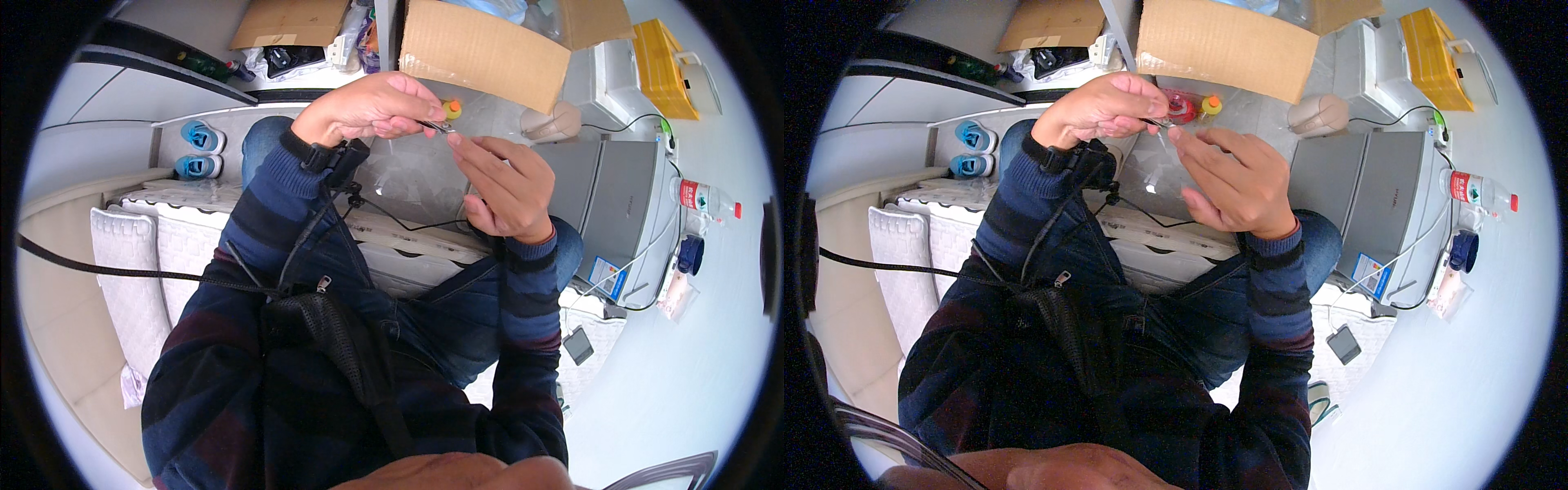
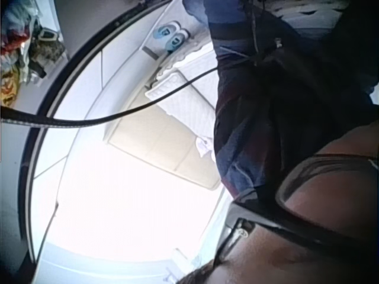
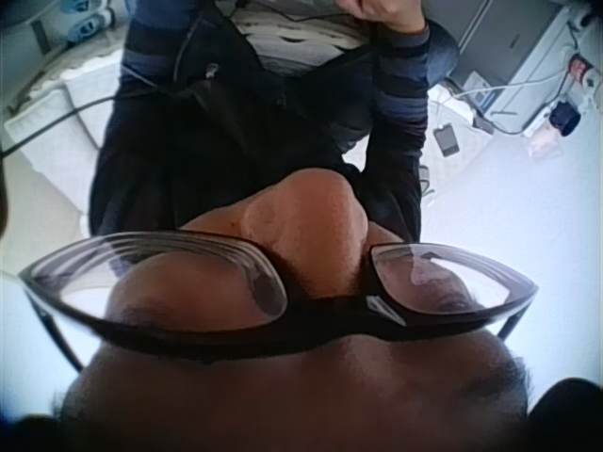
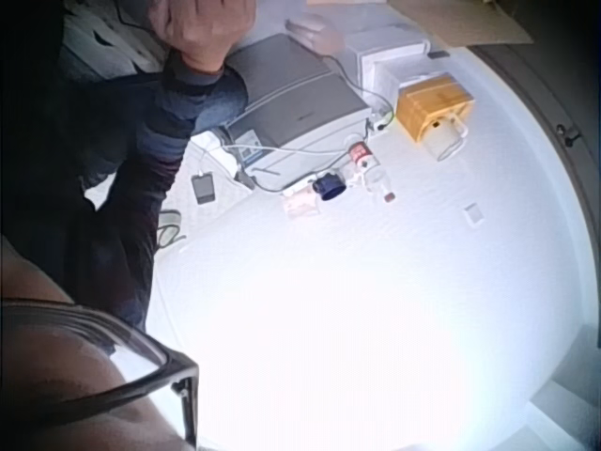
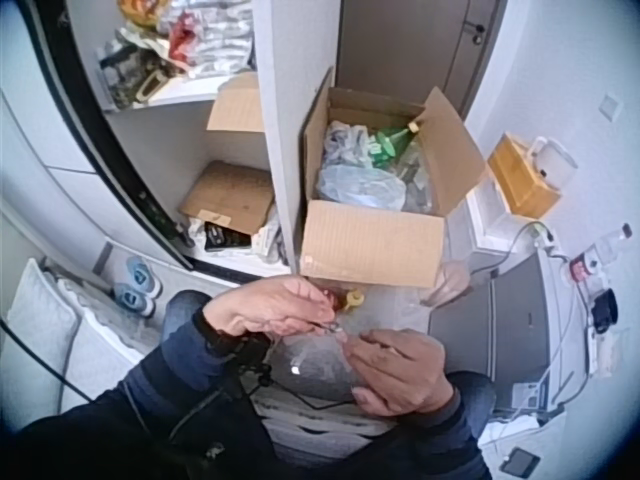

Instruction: The person sits on a mattress and repeatedly picks up a small metallic component from a cardboard box. They hold and rotate the part between their fingers, occasionally placing it back into the box and picking it up again. No tools are used, and the final state of the component is not shown.

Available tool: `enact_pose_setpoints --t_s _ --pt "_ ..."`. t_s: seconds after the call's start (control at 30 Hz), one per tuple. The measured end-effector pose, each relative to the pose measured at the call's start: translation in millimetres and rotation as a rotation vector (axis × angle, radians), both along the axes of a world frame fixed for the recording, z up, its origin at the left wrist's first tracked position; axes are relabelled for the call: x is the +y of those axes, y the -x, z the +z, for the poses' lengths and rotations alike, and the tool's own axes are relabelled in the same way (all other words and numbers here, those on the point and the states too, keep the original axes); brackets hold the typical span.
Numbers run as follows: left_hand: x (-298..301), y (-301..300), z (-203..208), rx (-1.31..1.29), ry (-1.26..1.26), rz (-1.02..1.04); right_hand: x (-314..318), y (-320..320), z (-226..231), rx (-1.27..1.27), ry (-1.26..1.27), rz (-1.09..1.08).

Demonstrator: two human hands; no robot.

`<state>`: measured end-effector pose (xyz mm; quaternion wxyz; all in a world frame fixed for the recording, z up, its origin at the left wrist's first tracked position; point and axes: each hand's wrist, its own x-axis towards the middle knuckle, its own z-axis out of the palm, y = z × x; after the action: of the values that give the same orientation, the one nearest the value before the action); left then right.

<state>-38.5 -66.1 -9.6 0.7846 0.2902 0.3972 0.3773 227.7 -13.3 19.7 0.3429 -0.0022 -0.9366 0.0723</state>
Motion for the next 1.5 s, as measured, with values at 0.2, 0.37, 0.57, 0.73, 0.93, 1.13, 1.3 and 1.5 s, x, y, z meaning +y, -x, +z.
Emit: enact_pose_setpoints --t_s 0.2,0.37,0.57,0.73,0.93,1.13,1.3,1.5 --pt "-3 -5 2 -0.03 -0.024 -0.015 -1 -2 4 0.02 -0.001 0.05" --pt "-1 -4 -6 -0.098 -0.041 -0.132 -1 -6 8 0.02 0.005 0.076" --pt "-2 -8 -11 -0.202 -0.066 -0.199 -4 -6 9 0.078 0.058 0.133" --pt "-5 -9 -16 -0.351 -0.131 -0.274 -12 -5 4 0.164 0.242 0.198" --pt "-6 -20 -23 -0.555 -0.101 -0.284 -30 4 -9 0.4 0.664 0.263" --pt "-2 -14 -13 -0.531 -0.081 -0.155 -28 -6 -18 0.559 0.904 0.2" --pt "50 -9 35 -0.067 -0.209 0.101 16 -21 -41 0.847 1.256 0.074" --pt "182 -20 62 1.335 -0.943 0.605 65 -50 -62 0.912 1.572 0.017"
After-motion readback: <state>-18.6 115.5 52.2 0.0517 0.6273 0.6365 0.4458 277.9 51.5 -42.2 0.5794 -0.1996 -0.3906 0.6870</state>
